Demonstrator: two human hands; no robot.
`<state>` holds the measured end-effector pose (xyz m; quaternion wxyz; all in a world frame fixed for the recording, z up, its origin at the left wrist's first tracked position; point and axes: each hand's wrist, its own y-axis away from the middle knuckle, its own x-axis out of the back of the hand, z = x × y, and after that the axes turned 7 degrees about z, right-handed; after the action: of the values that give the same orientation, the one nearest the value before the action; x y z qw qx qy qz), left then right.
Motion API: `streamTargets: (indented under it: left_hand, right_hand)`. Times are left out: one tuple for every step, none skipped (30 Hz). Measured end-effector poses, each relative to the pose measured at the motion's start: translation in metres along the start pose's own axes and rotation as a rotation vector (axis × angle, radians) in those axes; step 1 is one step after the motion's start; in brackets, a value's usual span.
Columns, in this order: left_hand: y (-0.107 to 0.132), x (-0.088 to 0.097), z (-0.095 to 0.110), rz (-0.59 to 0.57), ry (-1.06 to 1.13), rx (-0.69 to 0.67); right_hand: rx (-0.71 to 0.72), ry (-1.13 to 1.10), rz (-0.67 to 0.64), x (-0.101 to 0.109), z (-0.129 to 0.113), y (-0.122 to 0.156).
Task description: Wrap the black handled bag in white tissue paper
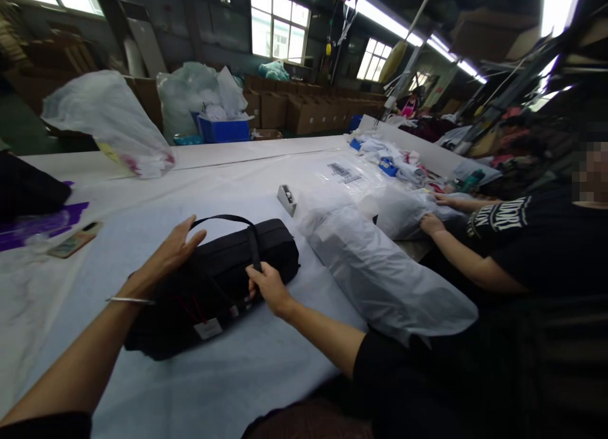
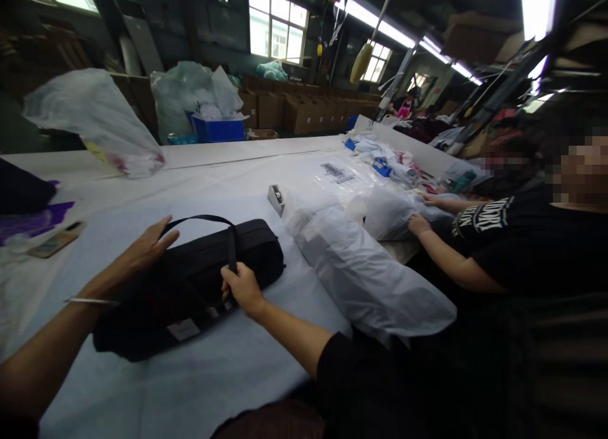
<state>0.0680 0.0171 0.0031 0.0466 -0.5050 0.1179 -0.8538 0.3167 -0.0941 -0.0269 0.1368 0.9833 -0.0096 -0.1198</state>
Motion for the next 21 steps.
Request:
streamTargets:
  left_hand:
    - [-0.003, -0.01, 0.001, -0.038, -0.016, -0.024]
    - [-0.004, -0.019, 0.003, -0.089, -0.027, -0.032]
    - [-0.003, -0.026, 0.005, -0.141, -0.042, -0.016]
    - [-0.002, -0.032, 0.007, -0.171, -0.07, 0.019]
    - [-0.002, -0.036, 0.009, -0.192, -0.098, 0.063]
    - [-0.002, -0.039, 0.009, -0.218, -0.12, 0.101]
    - [-0.003, -0.039, 0.009, -0.251, -0.136, 0.13]
    - [-0.005, -0.039, 0.009, -0.289, -0.145, 0.145]
    - [-0.008, -0.039, 0.007, -0.327, -0.152, 0.15]
    - [-0.011, -0.038, 0.005, -0.36, -0.158, 0.153]
    - [-0.014, -0.038, 0.003, -0.384, -0.158, 0.149]
    - [-0.017, -0.038, 0.001, -0.39, -0.15, 0.129]
    - [-0.019, -0.039, -0.001, -0.369, -0.133, 0.094]
    - [-0.02, -0.039, -0.001, -0.323, -0.109, 0.053]
    - [-0.02, -0.037, 0.001, -0.249, -0.082, 0.016]
    - [-0.018, -0.033, 0.004, -0.15, -0.054, -0.014]
    - [-0.014, -0.026, 0.01, -0.038, -0.026, -0.035]
    - [-0.009, -0.014, 0.018, 0.072, 0.007, -0.051]
    - [-0.002, 0.001, 0.028, 0.168, 0.048, -0.069]
    - [0.006, 0.02, 0.039, 0.247, 0.096, -0.096]
    - [0.016, 0.042, 0.049, 0.311, 0.146, -0.125]
  right_hand:
    - [-0.021, -0.038, 0.021, 0.007, 0.016, 0.006]
    - [-0.038, -0.069, 0.04, 0.014, 0.029, 0.009]
    - [-0.048, -0.089, 0.058, 0.019, 0.041, 0.01]
    - [-0.055, -0.098, 0.075, 0.023, 0.05, 0.01]
    - [-0.059, -0.105, 0.097, 0.026, 0.058, 0.007]
    - [-0.059, -0.107, 0.122, 0.027, 0.065, 0.003]
    - [-0.055, -0.104, 0.149, 0.027, 0.069, -0.001]
    - [-0.047, -0.096, 0.174, 0.025, 0.073, -0.006]
    - [-0.036, -0.085, 0.195, 0.023, 0.075, -0.011]
    - [-0.026, -0.07, 0.209, 0.021, 0.076, -0.015]
    - [-0.016, -0.052, 0.217, 0.018, 0.076, -0.018]
    - [-0.01, -0.032, 0.216, 0.016, 0.074, -0.019]
    - [-0.006, -0.01, 0.208, 0.015, 0.071, -0.02]
    - [-0.007, 0.017, 0.191, 0.015, 0.066, -0.02]
    - [-0.009, 0.048, 0.168, 0.017, 0.059, -0.018]
    - [-0.008, 0.083, 0.142, 0.021, 0.049, -0.014]
    - [-0.001, 0.123, 0.119, 0.028, 0.036, -0.009]
    - [0.015, 0.163, 0.104, 0.037, 0.02, -0.002]
    - [0.041, 0.2, 0.102, 0.049, 0.001, 0.006]
    - [0.083, 0.232, 0.113, 0.063, -0.02, 0.016]
    - [0.134, 0.25, 0.135, 0.078, -0.043, 0.027]
